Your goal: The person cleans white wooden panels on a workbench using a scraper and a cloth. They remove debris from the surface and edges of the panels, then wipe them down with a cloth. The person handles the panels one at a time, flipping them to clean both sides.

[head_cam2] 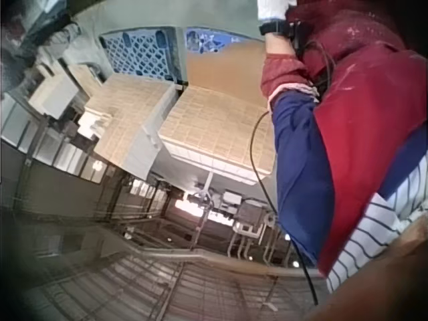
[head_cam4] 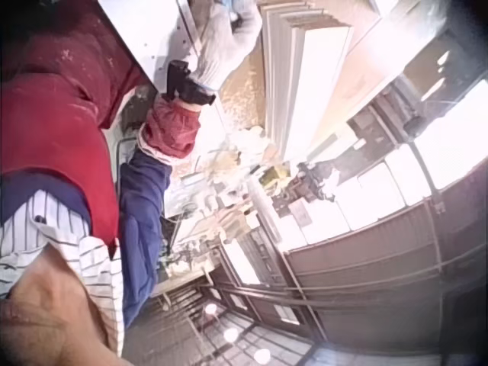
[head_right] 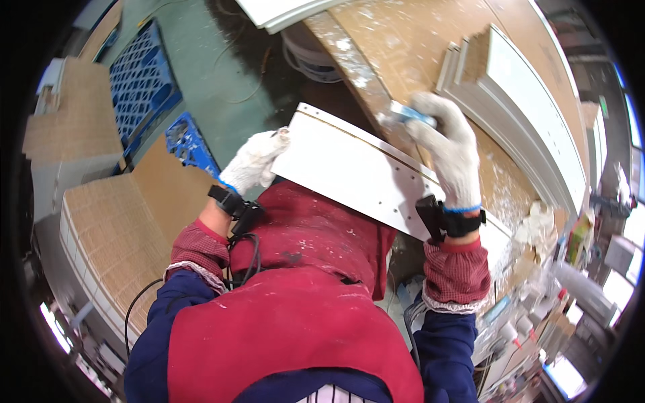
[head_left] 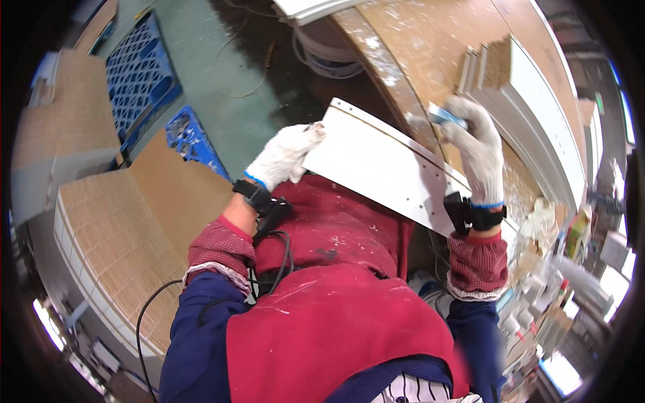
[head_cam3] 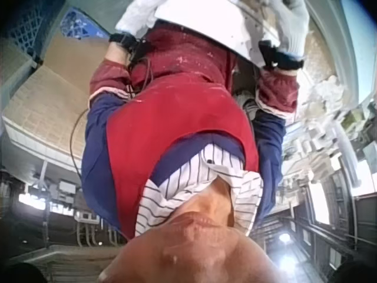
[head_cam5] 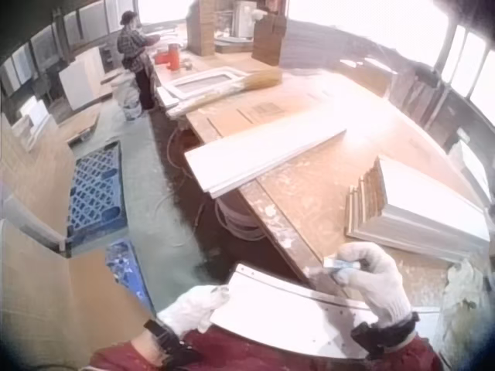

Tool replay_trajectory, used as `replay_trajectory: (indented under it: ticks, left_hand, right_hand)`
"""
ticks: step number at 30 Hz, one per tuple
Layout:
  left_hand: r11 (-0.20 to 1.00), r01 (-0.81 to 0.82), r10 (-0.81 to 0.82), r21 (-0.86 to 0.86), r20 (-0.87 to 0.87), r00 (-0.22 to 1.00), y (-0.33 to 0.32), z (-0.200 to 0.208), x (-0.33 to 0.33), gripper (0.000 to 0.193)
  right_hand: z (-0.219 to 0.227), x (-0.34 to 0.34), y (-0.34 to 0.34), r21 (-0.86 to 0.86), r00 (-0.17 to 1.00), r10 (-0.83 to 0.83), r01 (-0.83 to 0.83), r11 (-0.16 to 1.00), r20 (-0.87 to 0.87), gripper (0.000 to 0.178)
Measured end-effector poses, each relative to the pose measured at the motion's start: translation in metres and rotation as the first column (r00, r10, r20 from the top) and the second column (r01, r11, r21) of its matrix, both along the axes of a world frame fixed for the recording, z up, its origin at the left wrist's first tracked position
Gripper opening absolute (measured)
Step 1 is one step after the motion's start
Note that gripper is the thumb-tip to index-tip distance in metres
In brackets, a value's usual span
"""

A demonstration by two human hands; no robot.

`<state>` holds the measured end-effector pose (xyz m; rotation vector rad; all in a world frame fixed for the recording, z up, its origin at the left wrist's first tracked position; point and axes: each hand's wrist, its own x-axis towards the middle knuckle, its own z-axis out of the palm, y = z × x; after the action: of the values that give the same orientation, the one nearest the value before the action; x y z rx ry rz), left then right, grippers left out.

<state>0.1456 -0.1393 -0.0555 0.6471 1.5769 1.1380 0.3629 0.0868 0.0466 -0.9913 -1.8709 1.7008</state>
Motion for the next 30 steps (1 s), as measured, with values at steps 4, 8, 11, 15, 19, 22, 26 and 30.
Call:
replay_trajectory:
  ticks: [4, 8, 11, 15, 19, 22, 26, 30]
  left_hand:
    - [0.985, -0.039, 0.071, -0.17, 0.185, 0.98, 0.012, 0.012, 0.001, 0.036]
    - [0.973, -0.016, 0.026, -0.229, 0.043, 0.999, 0.019, 0.031, 0.009, 0.036]
    - [0.972, -0.039, 0.044, -0.233, 0.015, 0.999, 0.018, 0.024, 0.014, 0.033]
    - [0.967, -0.092, 0.101, -0.236, 0.029, 0.994, 0.006, 0.013, 0.017, 0.026]
    - [0.959, -0.11, 0.128, -0.261, 0.051, 0.991, 0.008, 0.02, 0.028, 0.022]
    - [0.944, -0.123, 0.141, -0.306, 0.037, 0.989, 0.01, 0.029, 0.033, 0.023]
    - [0.961, -0.047, 0.06, -0.274, 0.041, 0.997, 0.004, 0.033, 0.03, 0.026]
    - [0.927, 0.049, -0.039, -0.372, 0.033, 0.999, 0.008, 0.051, 0.034, 0.03]
  right_hand:
    - [-0.005, 0.13, 0.002, -0.09, 0.868, -0.483, 0.475, 0.875, -0.117, 0.034]
    - [-0.026, 0.276, -0.015, 0.082, 0.593, -0.787, 0.804, 0.589, -0.172, 0.027]
    - [-0.034, 0.332, -0.043, 0.229, 0.392, -0.916, 0.902, 0.366, -0.081, 0.028]
    - [-0.053, 0.347, -0.058, 0.265, 0.225, -0.971, 0.944, 0.198, -0.077, 0.033]
    - [-0.065, 0.371, -0.059, 0.349, 0.099, -0.986, 0.926, 0.142, 0.138, 0.042]
    - [-0.056, 0.371, -0.055, 0.657, 0.082, -0.951, 0.706, 0.266, 0.297, 0.053]
    - [-0.035, 0.356, -0.053, 0.82, -0.158, -0.863, 0.431, 0.377, 0.48, 0.063]
    - [-0.012, 0.263, -0.083, 0.832, 0.402, -0.902, 0.437, 0.341, 0.159, 0.041]
